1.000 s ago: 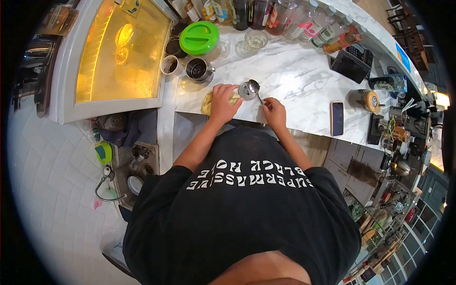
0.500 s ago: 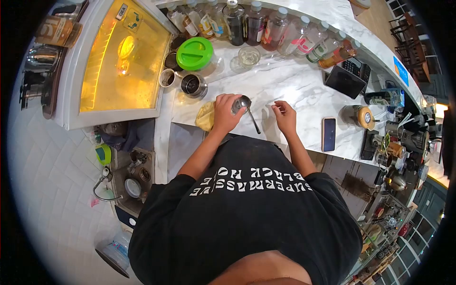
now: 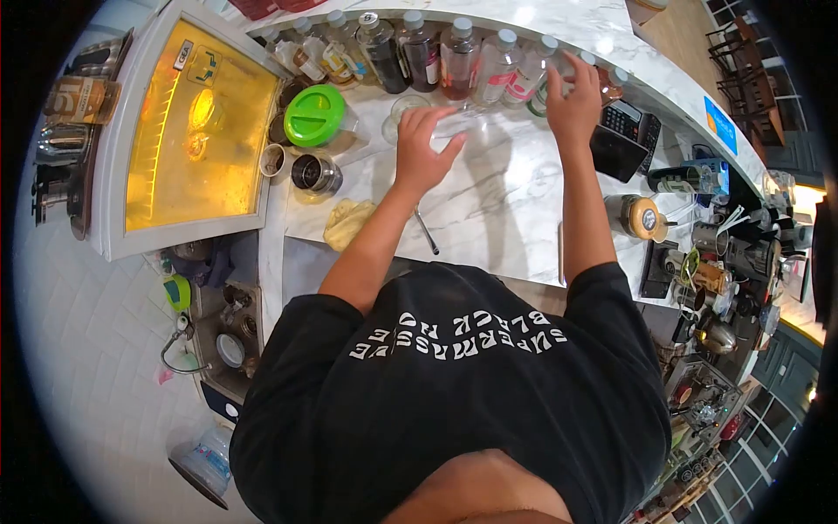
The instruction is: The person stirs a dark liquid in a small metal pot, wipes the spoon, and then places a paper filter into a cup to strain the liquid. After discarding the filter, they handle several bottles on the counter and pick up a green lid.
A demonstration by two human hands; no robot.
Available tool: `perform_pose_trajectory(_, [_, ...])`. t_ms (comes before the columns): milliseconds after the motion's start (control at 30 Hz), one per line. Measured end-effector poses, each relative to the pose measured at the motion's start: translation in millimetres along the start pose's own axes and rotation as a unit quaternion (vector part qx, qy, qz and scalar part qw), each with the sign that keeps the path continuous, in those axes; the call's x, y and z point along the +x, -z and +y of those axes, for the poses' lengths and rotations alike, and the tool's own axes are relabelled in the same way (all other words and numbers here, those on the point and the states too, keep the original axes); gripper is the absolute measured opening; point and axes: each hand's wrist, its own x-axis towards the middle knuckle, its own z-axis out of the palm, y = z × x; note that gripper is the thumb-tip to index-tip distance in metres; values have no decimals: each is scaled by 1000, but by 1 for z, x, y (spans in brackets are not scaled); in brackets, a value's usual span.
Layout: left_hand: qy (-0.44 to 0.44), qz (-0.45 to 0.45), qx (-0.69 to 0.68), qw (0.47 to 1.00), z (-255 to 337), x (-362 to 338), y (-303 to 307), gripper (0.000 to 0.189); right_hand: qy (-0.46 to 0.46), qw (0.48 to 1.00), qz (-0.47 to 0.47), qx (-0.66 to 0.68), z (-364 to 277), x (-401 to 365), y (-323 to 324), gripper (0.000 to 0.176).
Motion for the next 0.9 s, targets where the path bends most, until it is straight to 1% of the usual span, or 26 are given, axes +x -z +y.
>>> perform_pose_trajectory(33, [-3, -1, 0, 1000, 2, 15, -5, 42, 4, 1000, -9, -17, -1, 10, -4, 36])
perform_pose_trajectory(67, [-30, 11, 7, 999, 3, 31, -9, 42, 4, 1000, -6, -17, -2, 17, -8, 36])
perform_pose_trajectory(100, [-56, 23, 15, 998, 3, 46, -13, 43, 1, 999, -17, -52, -2, 22, -14, 38])
perform_pose_trajectory(133, [-56, 22, 16, 998, 2, 62, -16, 43, -3, 996, -29, -87, -4, 25, -18, 40])
perform_pose_trajectory(167, [-96, 27, 33, 994, 0, 81, -19, 41, 4, 992, -23, -127, -6, 29, -22, 44])
perform_pose_trajectory(200, [-136, 32, 51, 989, -2, 97, -22, 40, 2, 992, -23, -126, -5, 30, -26, 44])
perform_pose_trajectory(267, [-140, 16, 69, 988, 2, 126, -26, 42, -29, 984, -66, -160, 1, 31, -34, 42])
perform_pose_trajectory(333, [-144, -1, 86, 986, 3, 144, -35, 44, -25, 988, -65, -140, 7, 29, -36, 41])
perform_pose_trajectory(400, [-158, -33, 179, 970, 4, 157, -47, 44, -20, 991, -65, -119, 11, 30, -34, 41])
perform_pose_trajectory(433, [-158, -33, 180, 970, 2, 160, -50, 44, -12, 991, -72, -114, 12, 28, -30, 40])
perform_pose_trajectory(500, [-165, -124, 266, 942, -1, 166, -57, 43, -5, 991, -78, -109, 11, 22, -22, 38])
perform_pose_trajectory(567, [-168, -130, 262, 941, 6, 166, -52, 41, -17, 989, -117, -90, 8, 11, -7, 36])
perform_pose_trajectory(667, [-181, -145, 253, 939, 10, 158, -39, 40, -4, 993, -101, -58, 5, -15, 15, 35])
perform_pose_trajectory(733, [-189, -156, 247, 938, 13, 145, -31, 41, -23, 994, -97, -39, -5, -32, 34, 36])
perform_pose_trajectory(767, [-189, -148, 243, 940, 16, 135, -26, 42, -39, 995, -94, -21, -9, -39, 40, 37])
perform_pose_trajectory(900, [-188, -122, 220, 949, 18, 107, -18, 42, -46, 995, -88, 5, -7, -57, 50, 37])
